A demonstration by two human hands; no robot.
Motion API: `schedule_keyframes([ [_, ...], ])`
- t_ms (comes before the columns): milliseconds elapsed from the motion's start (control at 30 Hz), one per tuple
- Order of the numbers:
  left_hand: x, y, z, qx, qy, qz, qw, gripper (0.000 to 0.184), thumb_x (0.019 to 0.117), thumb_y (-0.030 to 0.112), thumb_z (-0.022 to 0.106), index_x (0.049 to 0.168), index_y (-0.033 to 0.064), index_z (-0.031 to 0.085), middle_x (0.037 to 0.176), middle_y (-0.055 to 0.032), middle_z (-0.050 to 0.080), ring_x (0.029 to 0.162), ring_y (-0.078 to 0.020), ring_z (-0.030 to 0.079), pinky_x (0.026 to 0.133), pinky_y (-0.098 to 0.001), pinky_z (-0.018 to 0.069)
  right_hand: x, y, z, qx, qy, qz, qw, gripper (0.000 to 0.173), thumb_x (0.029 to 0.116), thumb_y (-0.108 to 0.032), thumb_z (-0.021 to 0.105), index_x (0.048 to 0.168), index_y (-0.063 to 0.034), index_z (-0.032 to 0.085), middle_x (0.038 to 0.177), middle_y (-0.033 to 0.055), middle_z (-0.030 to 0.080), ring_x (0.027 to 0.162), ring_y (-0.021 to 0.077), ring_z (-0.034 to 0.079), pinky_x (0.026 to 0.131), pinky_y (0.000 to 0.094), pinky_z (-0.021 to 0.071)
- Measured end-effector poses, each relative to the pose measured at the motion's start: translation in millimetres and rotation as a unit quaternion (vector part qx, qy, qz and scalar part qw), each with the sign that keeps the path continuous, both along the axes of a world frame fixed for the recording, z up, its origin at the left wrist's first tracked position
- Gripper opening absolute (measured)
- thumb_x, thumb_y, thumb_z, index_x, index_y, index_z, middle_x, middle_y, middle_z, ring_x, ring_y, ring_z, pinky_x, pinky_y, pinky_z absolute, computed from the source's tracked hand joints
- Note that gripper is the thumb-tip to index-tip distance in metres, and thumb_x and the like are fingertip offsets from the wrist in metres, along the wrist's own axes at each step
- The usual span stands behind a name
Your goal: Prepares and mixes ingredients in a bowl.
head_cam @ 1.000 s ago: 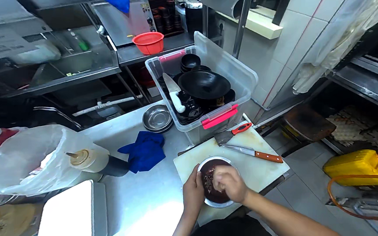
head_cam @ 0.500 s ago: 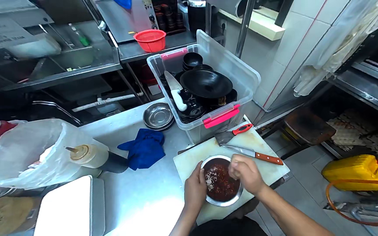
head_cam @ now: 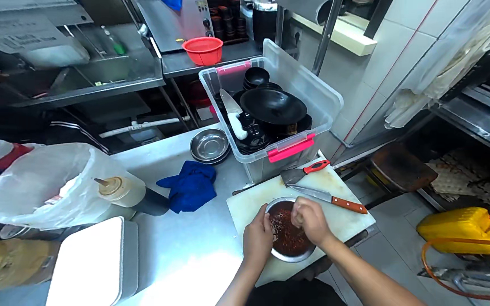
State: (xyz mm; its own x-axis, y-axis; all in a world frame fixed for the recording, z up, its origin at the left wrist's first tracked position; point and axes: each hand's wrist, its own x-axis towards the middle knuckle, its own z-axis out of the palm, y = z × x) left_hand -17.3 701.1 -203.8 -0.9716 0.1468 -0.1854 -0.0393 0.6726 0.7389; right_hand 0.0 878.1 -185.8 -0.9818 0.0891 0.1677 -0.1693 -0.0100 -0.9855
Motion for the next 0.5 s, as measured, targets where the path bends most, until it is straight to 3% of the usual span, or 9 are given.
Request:
schedule_keyframes([
  [100, 1, -1, -1, 0.011, 0.004, 0.011, 1.000, 0.041, 0.1104, 0.029, 0.041, 0.147, 0.0188, 0.057, 0.108, -0.0085, 0.076, 0.095, -0.0215, 0.074, 0.090, -0.0457, 0.0582, 4, 8, 14, -0.021, 0.080, -0.031, 0.996, 0.041, 0.1050, -0.036, 0.040, 0.070, -0.0188, 0.053, 0.056, -0.0072, 0.045, 0.050, 0.0070, 0.046, 0.051, 0.0284, 0.0439],
  [200, 0, -1, 2, 0.008, -0.007, 0.016, 1.000, 0.041, 0.1104, 0.030, 0.042, 0.147, 0.0201, 0.058, 0.107, -0.0082, 0.076, 0.094, -0.0216, 0.074, 0.089, -0.0465, 0.0580, 6, -2, -20, -0.034, 0.034, -0.012, 0.999, 0.036, 0.1044, -0.030, 0.039, 0.073, -0.0180, 0.052, 0.056, -0.0085, 0.042, 0.049, 0.0064, 0.044, 0.050, 0.0281, 0.0415],
  [267, 0, -2, 2, 0.002, -0.018, 0.012, 1.000, 0.042, 0.1104, 0.030, 0.041, 0.148, 0.0210, 0.057, 0.107, -0.0087, 0.076, 0.094, -0.0225, 0.074, 0.090, -0.0472, 0.0577, 3, -4, -5, -0.051, 0.005, 0.011, 0.999, 0.036, 0.1036, -0.027, 0.037, 0.072, -0.0166, 0.051, 0.053, -0.0070, 0.041, 0.047, 0.0088, 0.045, 0.051, 0.0306, 0.0439],
  [333, -1, -1, 2, 0.002, -0.016, 0.011, 1.000, 0.042, 0.1105, 0.030, 0.041, 0.148, 0.0213, 0.056, 0.107, -0.0089, 0.076, 0.094, -0.0228, 0.074, 0.089, -0.0471, 0.0579, 5, -1, 14, -0.050, 0.061, 0.012, 0.997, 0.040, 0.1057, -0.033, 0.038, 0.071, -0.0172, 0.052, 0.055, -0.0057, 0.044, 0.050, 0.0094, 0.048, 0.054, 0.0312, 0.0465],
  [400, 1, -3, 1, -0.001, -0.017, 0.015, 1.000, 0.042, 0.1105, 0.030, 0.041, 0.148, 0.0213, 0.056, 0.107, -0.0090, 0.076, 0.094, -0.0226, 0.074, 0.089, -0.0470, 0.0580, 13, -9, 2, -0.021, 0.075, 0.009, 0.997, 0.041, 0.1057, -0.036, 0.040, 0.072, -0.0177, 0.054, 0.059, -0.0066, 0.048, 0.053, 0.0072, 0.049, 0.054, 0.0289, 0.0460],
  [500, 1, -4, 0, -0.005, -0.023, 0.010, 1.000, 0.042, 0.1108, 0.031, 0.040, 0.149, 0.0211, 0.055, 0.108, -0.0097, 0.076, 0.095, -0.0240, 0.074, 0.090, -0.0479, 0.0577, 5, -20, -13, 0.025, 0.006, 0.051, 0.998, 0.037, 0.1035, -0.030, 0.039, 0.074, -0.0145, 0.054, 0.057, -0.0071, 0.043, 0.051, 0.0067, 0.044, 0.052, 0.0292, 0.0414],
])
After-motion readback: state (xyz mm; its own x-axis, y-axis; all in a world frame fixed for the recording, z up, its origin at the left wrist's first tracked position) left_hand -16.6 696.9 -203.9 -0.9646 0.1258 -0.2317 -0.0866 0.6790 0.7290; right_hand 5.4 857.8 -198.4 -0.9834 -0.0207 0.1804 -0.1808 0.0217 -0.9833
